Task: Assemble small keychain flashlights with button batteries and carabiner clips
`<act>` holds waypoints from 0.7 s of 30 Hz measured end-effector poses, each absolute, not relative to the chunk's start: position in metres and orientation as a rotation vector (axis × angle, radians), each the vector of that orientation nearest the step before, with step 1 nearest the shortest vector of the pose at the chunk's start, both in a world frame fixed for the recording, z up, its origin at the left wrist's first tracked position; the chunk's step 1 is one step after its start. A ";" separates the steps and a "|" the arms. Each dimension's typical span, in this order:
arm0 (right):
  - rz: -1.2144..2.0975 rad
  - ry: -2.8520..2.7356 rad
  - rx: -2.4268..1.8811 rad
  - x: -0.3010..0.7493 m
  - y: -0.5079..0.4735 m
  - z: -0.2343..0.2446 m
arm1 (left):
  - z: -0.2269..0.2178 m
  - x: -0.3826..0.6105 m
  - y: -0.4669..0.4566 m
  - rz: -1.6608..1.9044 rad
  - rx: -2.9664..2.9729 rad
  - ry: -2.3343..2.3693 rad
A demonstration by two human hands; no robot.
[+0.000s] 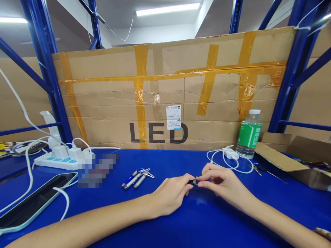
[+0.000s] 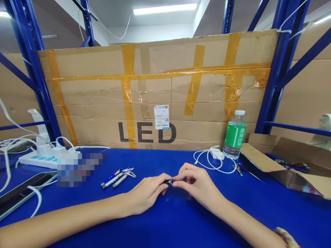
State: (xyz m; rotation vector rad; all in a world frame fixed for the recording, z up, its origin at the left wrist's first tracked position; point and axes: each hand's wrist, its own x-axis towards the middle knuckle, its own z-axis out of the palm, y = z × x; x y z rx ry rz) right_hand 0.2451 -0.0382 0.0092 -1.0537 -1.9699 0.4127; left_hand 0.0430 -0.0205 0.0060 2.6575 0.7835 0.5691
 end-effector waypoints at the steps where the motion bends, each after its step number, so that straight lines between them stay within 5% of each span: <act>1: 0.415 -1.968 -1.056 0.245 -0.038 0.009 | 0.006 0.043 -0.020 0.572 2.661 0.788; 21: 0.668 -1.884 -1.174 0.231 -0.040 0.006 | 0.002 0.039 -0.025 0.539 2.672 0.879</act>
